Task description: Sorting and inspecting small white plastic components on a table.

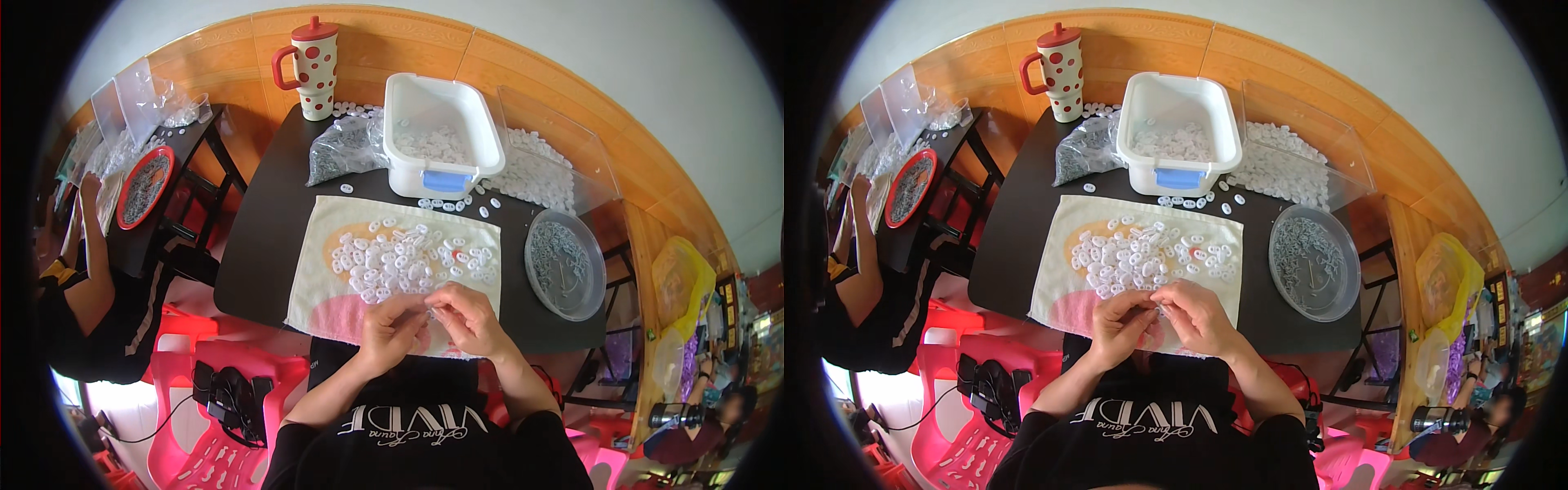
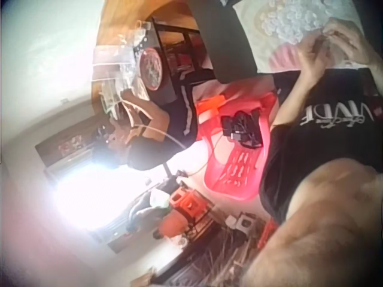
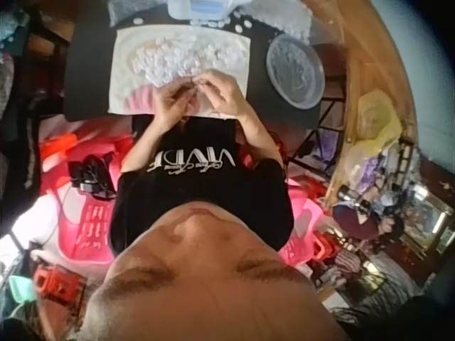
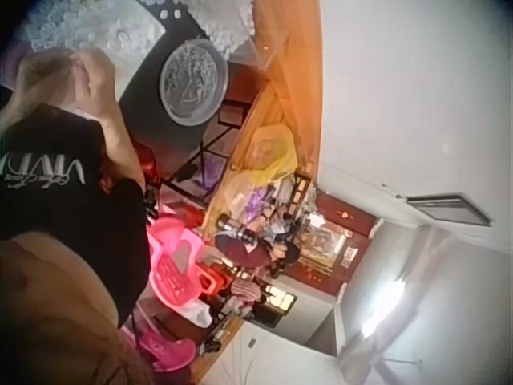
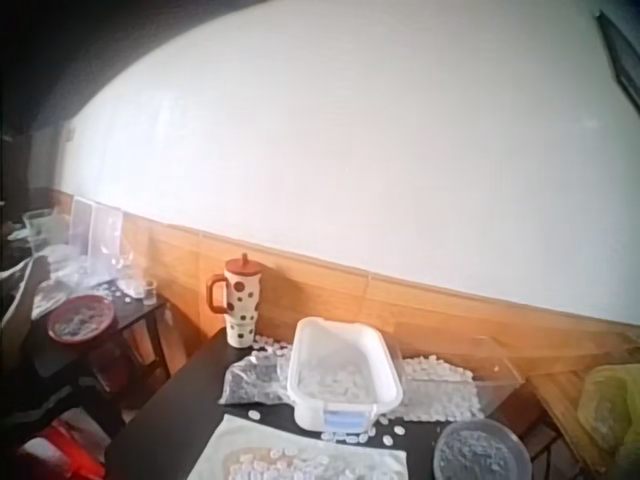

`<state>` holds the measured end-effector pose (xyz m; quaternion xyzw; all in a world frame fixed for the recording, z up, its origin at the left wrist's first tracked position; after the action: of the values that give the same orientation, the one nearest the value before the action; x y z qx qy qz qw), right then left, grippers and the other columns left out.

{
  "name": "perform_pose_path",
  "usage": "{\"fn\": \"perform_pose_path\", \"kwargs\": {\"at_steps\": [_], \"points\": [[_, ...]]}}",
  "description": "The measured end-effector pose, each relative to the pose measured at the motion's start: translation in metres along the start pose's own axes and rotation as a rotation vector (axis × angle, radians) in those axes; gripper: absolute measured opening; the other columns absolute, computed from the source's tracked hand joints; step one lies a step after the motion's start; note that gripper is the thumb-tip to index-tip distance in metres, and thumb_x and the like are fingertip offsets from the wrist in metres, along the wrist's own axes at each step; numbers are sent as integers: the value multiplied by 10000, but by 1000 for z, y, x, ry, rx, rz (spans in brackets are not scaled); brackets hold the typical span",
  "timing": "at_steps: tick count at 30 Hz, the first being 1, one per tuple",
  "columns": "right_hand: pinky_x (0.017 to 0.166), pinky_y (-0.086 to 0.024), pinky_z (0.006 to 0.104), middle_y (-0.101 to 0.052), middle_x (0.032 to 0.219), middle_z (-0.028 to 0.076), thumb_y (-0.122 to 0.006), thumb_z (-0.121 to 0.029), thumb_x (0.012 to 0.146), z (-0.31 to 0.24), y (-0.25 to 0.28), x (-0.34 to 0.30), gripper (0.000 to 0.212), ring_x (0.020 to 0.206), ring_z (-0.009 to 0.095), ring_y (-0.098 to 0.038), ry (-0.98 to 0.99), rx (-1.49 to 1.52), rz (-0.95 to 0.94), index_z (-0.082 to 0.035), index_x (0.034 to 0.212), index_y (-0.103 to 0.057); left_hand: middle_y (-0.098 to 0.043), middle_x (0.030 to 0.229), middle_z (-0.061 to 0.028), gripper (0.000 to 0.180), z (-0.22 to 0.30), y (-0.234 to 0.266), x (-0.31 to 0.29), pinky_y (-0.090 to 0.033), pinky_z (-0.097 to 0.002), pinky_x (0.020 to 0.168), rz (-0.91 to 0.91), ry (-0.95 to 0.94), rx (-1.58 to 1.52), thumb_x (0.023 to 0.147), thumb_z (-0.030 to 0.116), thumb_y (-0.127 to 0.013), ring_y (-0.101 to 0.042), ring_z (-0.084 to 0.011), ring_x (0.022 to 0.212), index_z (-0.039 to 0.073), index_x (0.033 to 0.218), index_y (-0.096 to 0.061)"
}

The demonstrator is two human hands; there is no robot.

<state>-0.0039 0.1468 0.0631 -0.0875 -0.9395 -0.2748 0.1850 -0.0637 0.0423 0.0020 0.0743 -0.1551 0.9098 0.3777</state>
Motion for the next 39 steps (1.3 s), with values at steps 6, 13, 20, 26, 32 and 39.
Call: {"fn": "perform_pose_path", "kwargs": {"at_steps": [6,13,20,26,32,39], "points": [[660,-477,257,-619,854,95,-633,80,818,12,53,-4,181,728,180,-613,-116,-71,337,20,988,-620,-645,973,-60,280,-14,17,-4,-522,-224,626,178,42,-176,907,-101,-584,-627,-104,765,-29,1174,-633],[674,-476,356,-561,810,105,-690,20,748,8,3,-7,166,766,282,-595,-15,-544,25,-18,909,-671,-635,989,-64,275,-10,20,-1,-520,-238,599,197,-39,-214,918,-80,-584,-621,-119,764,-32,1185,-632],[660,-474,381,-551,800,88,-698,-11,719,13,3,-4,167,770,287,-589,-26,-596,-17,-55,880,-691,-637,997,-58,254,-7,18,-1,-511,-227,679,186,-12,-138,915,-79,-594,-626,-115,797,-32,1158,-648],[639,-484,400,-551,792,79,-669,8,718,18,23,-18,183,749,300,-590,-103,-459,-31,-68,883,-690,-639,991,-60,249,-8,15,-1,-508,-216,653,160,-5,-140,909,-81,-599,-633,-110,801,-24,1145,-655],[629,-483,396,-560,801,105,-648,13,777,14,16,4,175,736,316,-596,1,-698,106,-43,942,-666,-635,983,-58,247,-9,16,0,-514,-221,634,160,-30,-83,909,-81,-600,-634,-111,800,-24,1143,-655],[627,-495,312,-588,812,106,-648,35,813,30,20,-9,126,711,266,-620,-88,-436,121,-18,926,-654,-634,978,-57,250,-9,15,-1,-512,-220,629,154,-24,-98,906,-84,-602,-634,-112,803,-27,1143,-654]]}}
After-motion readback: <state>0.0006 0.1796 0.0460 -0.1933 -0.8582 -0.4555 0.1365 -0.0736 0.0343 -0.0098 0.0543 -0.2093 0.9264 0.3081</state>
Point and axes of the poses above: each hand's wrist, its own x-axis towards the middle knuckle, its own y-axis out of the back of the hand, z = x × y, the point moved 9 cm from there along x, towards the middle knuckle
